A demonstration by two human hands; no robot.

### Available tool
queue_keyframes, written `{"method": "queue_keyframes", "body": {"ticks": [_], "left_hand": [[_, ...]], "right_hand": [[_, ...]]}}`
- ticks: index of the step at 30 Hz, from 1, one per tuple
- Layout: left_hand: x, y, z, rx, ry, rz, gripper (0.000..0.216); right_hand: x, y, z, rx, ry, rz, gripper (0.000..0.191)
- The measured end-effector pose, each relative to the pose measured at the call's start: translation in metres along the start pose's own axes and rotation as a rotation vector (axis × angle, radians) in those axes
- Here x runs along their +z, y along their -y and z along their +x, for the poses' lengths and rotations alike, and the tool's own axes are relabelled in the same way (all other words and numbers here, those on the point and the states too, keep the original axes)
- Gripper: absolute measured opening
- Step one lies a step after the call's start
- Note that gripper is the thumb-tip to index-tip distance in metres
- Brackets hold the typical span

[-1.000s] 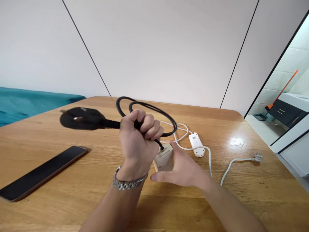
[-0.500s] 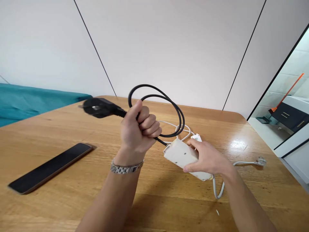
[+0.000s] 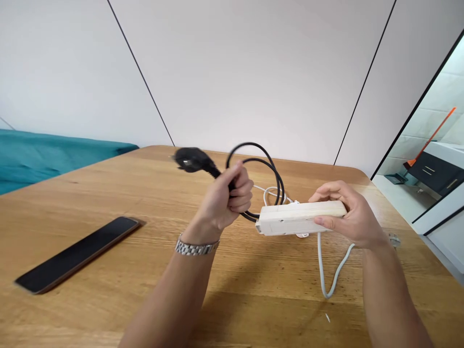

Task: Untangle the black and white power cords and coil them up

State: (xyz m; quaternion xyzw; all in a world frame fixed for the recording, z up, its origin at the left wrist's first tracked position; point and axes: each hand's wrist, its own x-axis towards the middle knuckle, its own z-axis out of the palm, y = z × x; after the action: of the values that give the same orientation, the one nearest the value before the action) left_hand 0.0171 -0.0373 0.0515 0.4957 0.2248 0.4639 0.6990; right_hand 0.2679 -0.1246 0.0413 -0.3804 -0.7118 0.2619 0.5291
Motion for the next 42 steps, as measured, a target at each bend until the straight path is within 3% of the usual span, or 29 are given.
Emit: {"method": "queue_keyframes", "body": {"ticks": [5,8,13,17,20,22,25,27,29,35,42], "left_hand": [[0.009,0.029,0.009,-0.207,0.198,0.167,0.056],[0.018,0.047,0.01,-0.174,0.301,0.25,0.063],[0.042,0.068,0.004,-0.059,0.483,0.379,0.057],[0.056,0.076,-0.001,-0.076,0.513,0.537,0.032],[0.055,0.072,0.0,-0.066,0.381,0.508,0.028],[0.05,0.066,0.001,-0.054,0.235,0.418,0.031],[0.04,0.055,0.004,-0.031,0.042,0.246,0.033],[0.035,0.05,0.005,0.015,-0.063,0.155,0.035],[0.032,0.048,0.007,0.066,-0.135,0.096,0.037],[0.032,0.052,0.013,0.161,-0.232,0.036,0.042],[0.028,0.061,0.022,-0.029,-0.231,-0.105,0.038]], "right_hand": [[0.002,-0.003,-0.002,-0.054,-0.107,-0.086,0.045],[0.001,-0.005,-0.002,-0.065,-0.212,-0.149,0.044],[0.008,-0.008,0.004,-0.112,-0.57,-0.162,0.039],[0.02,-0.013,0.013,-0.159,-0.747,-0.075,0.035],[0.022,-0.018,0.016,-0.146,-0.831,0.019,0.04],[0.023,-0.02,0.016,-0.036,-0.718,0.117,0.048],[0.031,-0.021,0.015,0.244,-0.303,0.28,0.061],[0.042,-0.02,0.015,0.379,-0.177,0.363,0.072],[0.054,-0.018,0.015,0.445,-0.193,0.448,0.077],[0.074,-0.021,0.015,0.464,-0.135,0.604,0.059],[0.084,-0.034,0.02,0.444,-0.337,0.588,0.042]]}}
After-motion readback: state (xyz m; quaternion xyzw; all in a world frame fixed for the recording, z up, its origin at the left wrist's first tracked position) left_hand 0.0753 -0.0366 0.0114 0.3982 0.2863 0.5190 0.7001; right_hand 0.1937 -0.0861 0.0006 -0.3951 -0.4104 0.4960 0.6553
